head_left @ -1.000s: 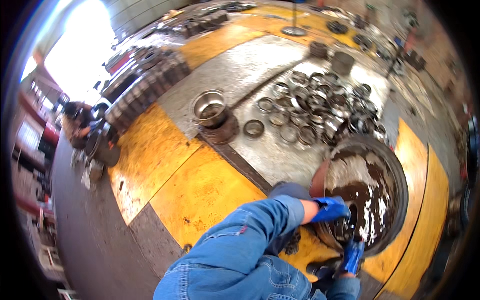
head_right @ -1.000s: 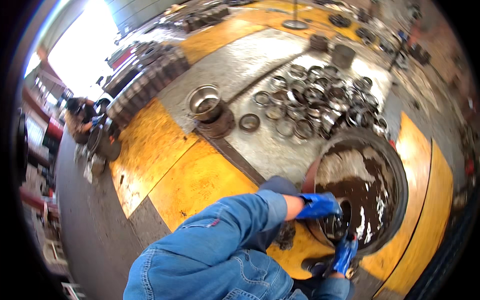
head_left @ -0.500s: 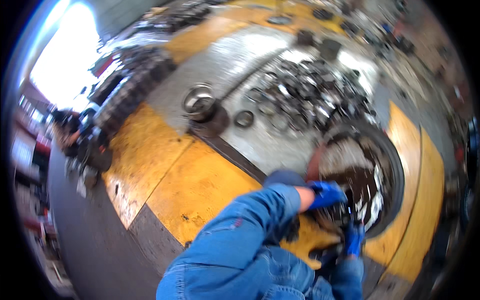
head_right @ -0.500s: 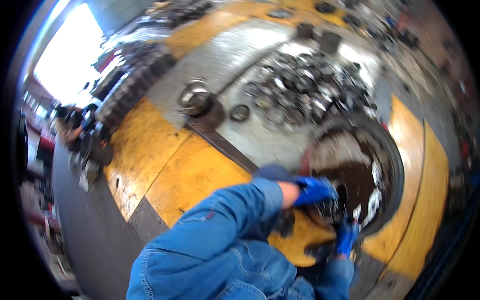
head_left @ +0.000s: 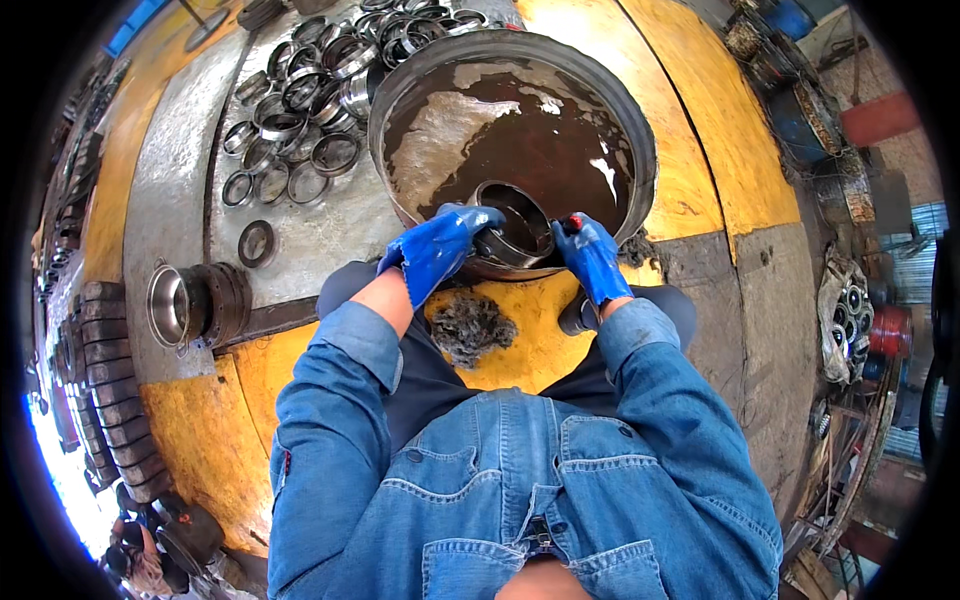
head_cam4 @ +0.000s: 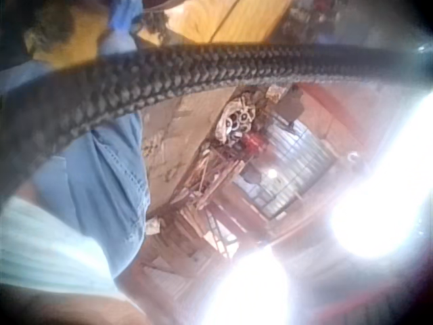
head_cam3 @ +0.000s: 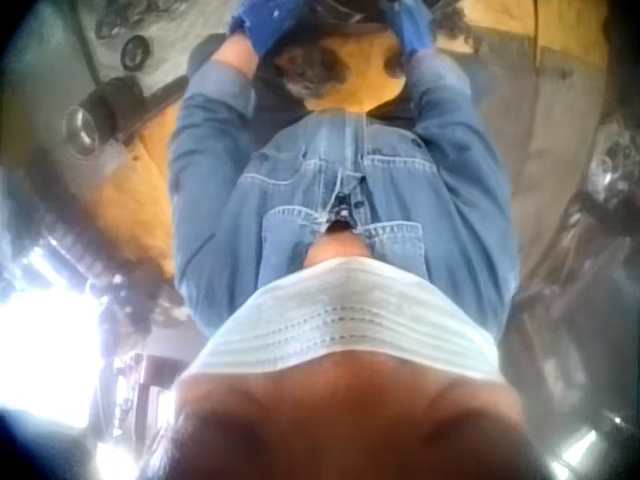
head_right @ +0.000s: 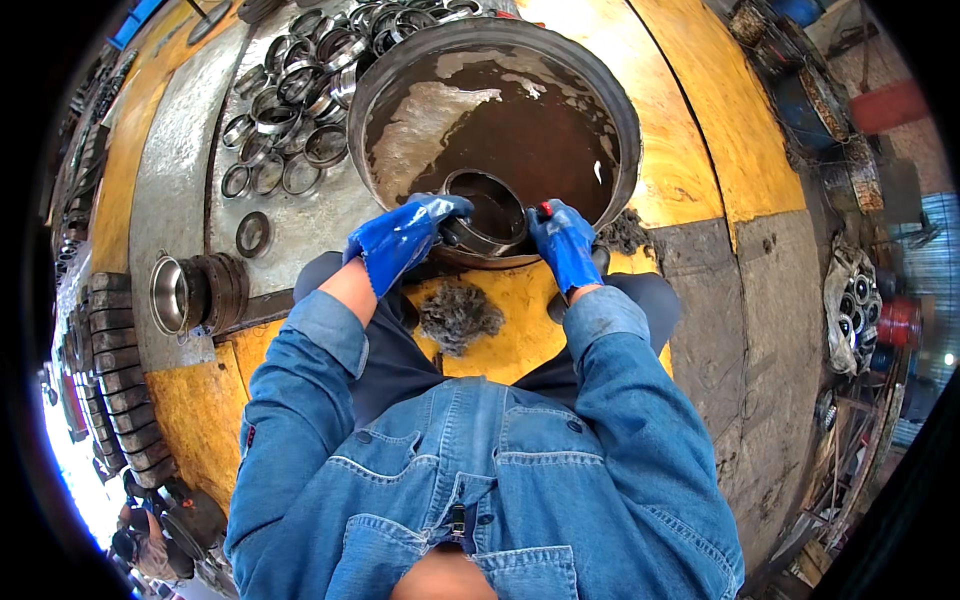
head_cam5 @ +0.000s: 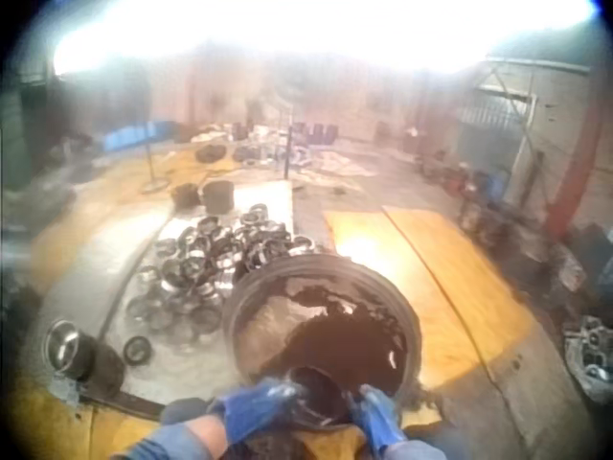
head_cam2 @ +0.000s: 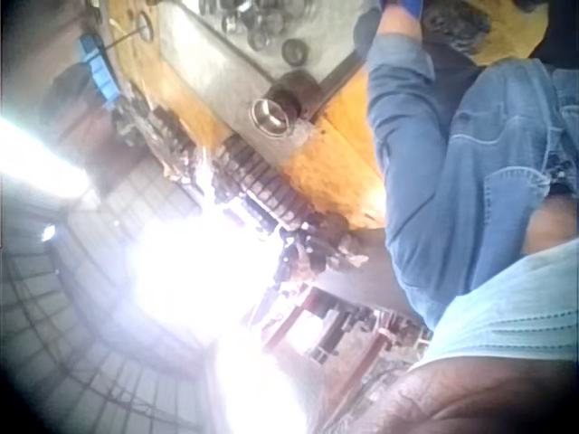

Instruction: The person sits on the floor and scrubs metal rings with a wire brush, dipping them into a bucket of dark liquid. The person repeatedly scrubs the rings and places them on a nearby metal surface.

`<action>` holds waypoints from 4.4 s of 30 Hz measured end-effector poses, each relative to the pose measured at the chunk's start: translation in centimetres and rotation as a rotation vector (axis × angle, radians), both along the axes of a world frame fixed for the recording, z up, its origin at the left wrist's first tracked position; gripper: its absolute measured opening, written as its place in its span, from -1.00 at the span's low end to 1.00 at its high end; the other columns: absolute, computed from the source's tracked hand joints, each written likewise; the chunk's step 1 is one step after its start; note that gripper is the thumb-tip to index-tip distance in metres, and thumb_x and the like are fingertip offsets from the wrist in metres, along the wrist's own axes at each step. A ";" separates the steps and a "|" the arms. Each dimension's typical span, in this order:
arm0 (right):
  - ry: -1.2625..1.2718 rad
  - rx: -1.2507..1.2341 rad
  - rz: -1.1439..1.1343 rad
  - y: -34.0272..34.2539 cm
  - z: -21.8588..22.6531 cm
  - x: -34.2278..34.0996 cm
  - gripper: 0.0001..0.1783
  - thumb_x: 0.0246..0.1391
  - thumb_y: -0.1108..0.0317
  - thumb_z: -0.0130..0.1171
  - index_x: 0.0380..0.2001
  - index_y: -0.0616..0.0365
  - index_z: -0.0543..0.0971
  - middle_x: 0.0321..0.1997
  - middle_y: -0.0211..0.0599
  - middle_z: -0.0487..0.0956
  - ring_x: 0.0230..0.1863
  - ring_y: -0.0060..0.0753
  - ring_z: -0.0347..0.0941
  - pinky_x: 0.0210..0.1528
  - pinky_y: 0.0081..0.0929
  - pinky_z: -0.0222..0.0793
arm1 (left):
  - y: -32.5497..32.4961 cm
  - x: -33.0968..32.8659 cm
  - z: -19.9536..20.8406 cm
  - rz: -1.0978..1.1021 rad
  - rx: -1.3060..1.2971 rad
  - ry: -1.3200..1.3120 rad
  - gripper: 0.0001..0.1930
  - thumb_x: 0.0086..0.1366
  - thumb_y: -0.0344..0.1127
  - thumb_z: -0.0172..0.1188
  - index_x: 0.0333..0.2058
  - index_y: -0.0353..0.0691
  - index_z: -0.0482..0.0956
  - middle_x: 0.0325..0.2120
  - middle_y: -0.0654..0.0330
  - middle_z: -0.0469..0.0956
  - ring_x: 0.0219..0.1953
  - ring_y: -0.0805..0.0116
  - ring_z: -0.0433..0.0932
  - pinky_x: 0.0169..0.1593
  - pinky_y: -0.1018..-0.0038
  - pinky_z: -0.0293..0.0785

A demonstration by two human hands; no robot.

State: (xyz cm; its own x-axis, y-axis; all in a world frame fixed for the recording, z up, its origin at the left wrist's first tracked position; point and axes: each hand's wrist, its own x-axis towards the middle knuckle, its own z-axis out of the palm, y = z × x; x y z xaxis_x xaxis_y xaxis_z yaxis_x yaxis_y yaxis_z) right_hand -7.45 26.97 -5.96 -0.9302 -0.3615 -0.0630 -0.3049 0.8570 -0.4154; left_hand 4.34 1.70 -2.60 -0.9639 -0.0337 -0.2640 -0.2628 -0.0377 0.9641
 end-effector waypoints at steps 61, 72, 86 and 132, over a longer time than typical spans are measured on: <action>0.010 -0.058 0.047 1.2 -3.0 -1.8 -0.60 0.22 -0.08 0.30 -0.22 0.05 0.72 -0.20 -0.03 0.74 -0.08 0.14 0.67 -0.04 -0.03 0.55 | -0.4 1.3 1.4 -0.095 -0.426 0.291 -0.73 0.44 -0.31 0.08 -0.07 -0.16 0.75 -0.37 0.04 0.69 -0.34 0.20 0.63 -0.21 0.30 0.49; 0.046 -0.088 0.025 1.0 -3.2 -1.7 -0.69 0.18 0.10 0.41 -0.22 0.14 0.75 -0.28 -0.15 0.78 -0.23 -0.15 0.74 -0.11 -0.26 0.58 | -0.3 1.6 1.7 -0.062 -0.431 0.278 -0.71 0.37 -0.46 0.12 -0.03 -0.10 0.73 -0.29 -0.04 0.69 -0.27 0.04 0.66 -0.15 0.23 0.52; 0.052 -0.088 0.064 1.2 -3.6 -2.1 -0.63 0.20 -0.03 0.33 -0.31 0.08 0.70 -0.30 -0.06 0.74 -0.17 0.12 0.67 -0.13 -0.05 0.55 | -0.4 0.4 -0.9 -0.033 -0.321 0.292 -0.74 0.37 -0.20 0.18 -0.23 -0.22 0.78 -0.46 0.10 0.66 -0.42 0.38 0.53 -0.28 0.31 0.43; 0.056 0.027 0.008 -0.4 -0.5 -0.6 -0.60 0.17 -0.10 0.30 -0.19 -0.02 0.72 -0.18 -0.03 0.74 -0.06 0.16 0.66 -0.04 0.05 0.57 | -0.8 1.2 0.6 -0.065 -0.501 0.535 -0.73 0.34 -0.50 0.11 -0.09 -0.22 0.76 -0.35 0.07 0.74 -0.35 0.27 0.67 -0.21 0.38 0.56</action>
